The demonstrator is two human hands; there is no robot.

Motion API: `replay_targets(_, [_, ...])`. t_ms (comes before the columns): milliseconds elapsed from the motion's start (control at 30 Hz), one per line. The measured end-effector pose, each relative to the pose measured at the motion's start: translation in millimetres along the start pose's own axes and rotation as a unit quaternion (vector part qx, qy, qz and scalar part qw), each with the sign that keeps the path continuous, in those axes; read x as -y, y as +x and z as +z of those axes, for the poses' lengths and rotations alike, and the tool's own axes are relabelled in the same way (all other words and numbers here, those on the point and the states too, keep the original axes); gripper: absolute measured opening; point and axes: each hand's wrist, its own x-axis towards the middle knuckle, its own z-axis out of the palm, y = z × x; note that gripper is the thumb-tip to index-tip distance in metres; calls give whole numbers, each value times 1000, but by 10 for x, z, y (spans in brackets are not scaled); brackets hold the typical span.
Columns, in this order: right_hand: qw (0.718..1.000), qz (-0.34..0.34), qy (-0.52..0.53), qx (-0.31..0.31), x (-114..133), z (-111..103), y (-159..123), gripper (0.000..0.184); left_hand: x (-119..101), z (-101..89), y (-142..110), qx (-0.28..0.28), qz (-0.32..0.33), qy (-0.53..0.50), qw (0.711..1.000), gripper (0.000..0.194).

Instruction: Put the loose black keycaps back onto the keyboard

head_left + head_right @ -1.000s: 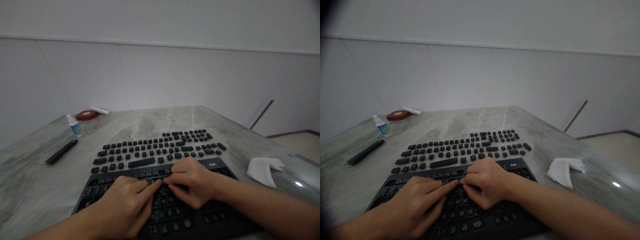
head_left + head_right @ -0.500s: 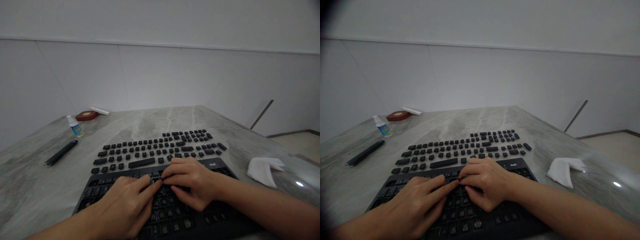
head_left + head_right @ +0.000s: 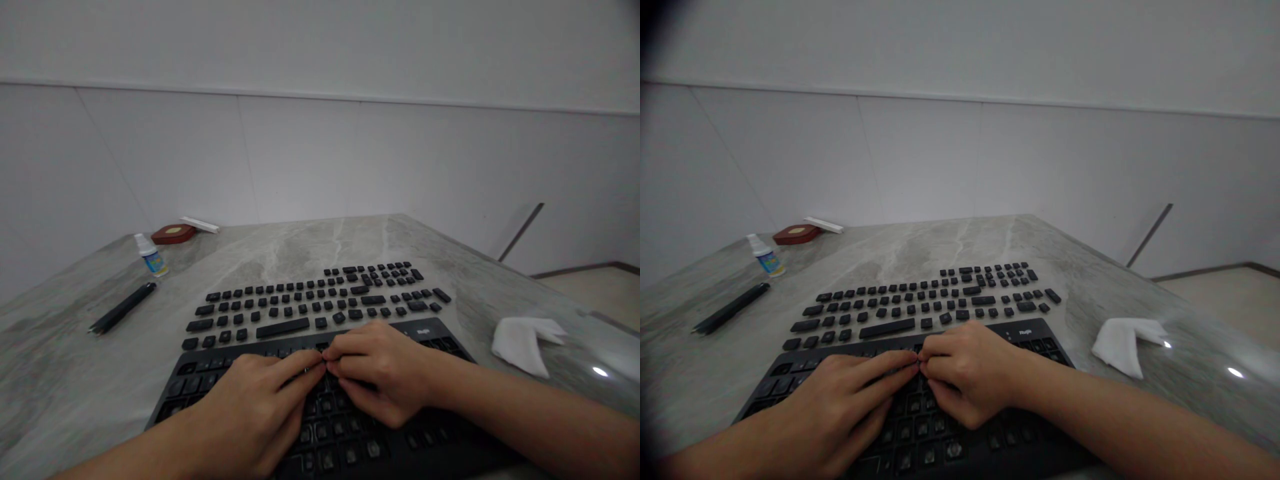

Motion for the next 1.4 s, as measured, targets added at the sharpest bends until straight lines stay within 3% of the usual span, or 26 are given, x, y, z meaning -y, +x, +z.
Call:
replay_targets(200, [1000, 4, -1, 24, -1, -10, -1, 13, -21, -24, 9, -20, 4, 10, 1000, 40])
replay_targets(367, [1000, -1, 3, 30, -3, -20, 6, 14, 1, 7, -59, -189, -47, 10, 981, 23])
replay_targets(433, [1000, 2, 1, 30, 0, -24, 6, 14, 26, 20, -81, -215, -76, -7, 974, 24])
replay_targets(533, [1000, 2, -2, 29, 3, -26, 1, 15, 45, 19, -71, -192, -74, -13, 978, 23])
replay_targets(767, [999, 7, -4, 31, 0, -12, -3, 17, 50, -16, 19, -54, 13, -24, 998, 41])
replay_targets(1133, [998, 34, 18, 49, 33, -37, 25, 14, 49, -6, 24, 10, -13, -27, 999, 52])
replay_targets(1400, [995, 58, 36, 73, 30, -61, 0, 15, 29, -21, 34, 16, -26, -37, 999, 57])
